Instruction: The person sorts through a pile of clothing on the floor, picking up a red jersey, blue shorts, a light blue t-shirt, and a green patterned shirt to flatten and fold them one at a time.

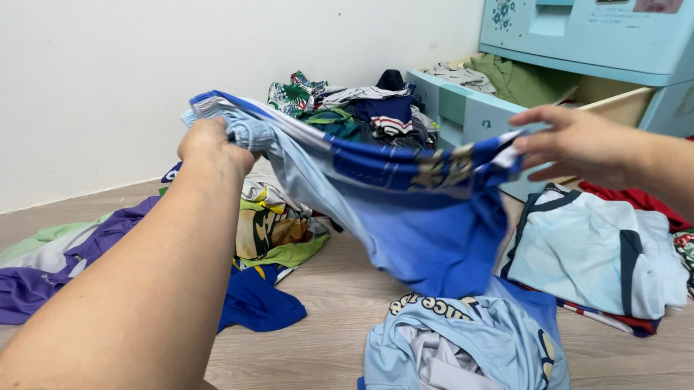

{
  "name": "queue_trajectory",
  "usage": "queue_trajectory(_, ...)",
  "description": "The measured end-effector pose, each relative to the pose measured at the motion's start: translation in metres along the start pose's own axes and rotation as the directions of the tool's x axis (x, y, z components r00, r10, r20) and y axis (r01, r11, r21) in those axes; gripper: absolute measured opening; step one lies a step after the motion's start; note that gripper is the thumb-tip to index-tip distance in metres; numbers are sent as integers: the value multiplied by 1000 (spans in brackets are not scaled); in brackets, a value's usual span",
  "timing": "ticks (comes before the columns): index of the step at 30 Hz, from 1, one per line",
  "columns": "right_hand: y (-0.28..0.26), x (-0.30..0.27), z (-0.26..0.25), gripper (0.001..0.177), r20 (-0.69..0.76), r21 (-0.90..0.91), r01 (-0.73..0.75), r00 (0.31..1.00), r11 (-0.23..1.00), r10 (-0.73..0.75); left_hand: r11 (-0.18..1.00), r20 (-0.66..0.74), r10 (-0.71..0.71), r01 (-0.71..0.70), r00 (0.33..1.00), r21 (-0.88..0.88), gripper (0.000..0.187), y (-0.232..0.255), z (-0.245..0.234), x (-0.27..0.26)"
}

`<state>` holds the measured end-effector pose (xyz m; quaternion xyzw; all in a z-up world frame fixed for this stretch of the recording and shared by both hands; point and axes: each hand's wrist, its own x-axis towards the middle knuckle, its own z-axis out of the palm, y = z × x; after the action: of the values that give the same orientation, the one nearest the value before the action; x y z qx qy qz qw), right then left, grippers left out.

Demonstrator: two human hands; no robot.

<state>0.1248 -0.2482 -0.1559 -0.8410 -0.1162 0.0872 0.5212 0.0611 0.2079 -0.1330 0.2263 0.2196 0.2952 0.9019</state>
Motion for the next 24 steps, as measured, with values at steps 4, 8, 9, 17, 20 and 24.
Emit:
queue_trajectory(4, 32, -5, 60, 63, 147, -372, -108, 974, 922, 174, 917, -141, 397, -388, 907, 91, 34, 13, 1, 35)
queue_trajectory(8, 100, -11, 117, 57, 333, -554, -22, 910, 832, 246, 826, -17, 492, -461, 870, 324, 47, -12, -10, 69)
queue_trajectory(9, 115, -12, 128, 61, 333, -608, -43, 893, 793, 304, 863, 13, 421, -404, 907, 303, 45, -25, -19, 75)
queue_trajectory(17, 169, -42, 145, 59, 272, -868, 92, 910, 488, 313, 913, -51, 150, -119, 987, 390, 36, -105, -83, 85)
queue_trajectory(20, 162, -31, 123, 49, 121, -636, -165, 943, 753, 309, 831, -98, 149, -71, 984, 551, 35, -112, -92, 87)
queue_trajectory(24, 114, -11, 92, 34, -62, 91, -375, 923, 923, 381, 559, -91, 21, 64, 996, 826, 37, -134, -110, 58)
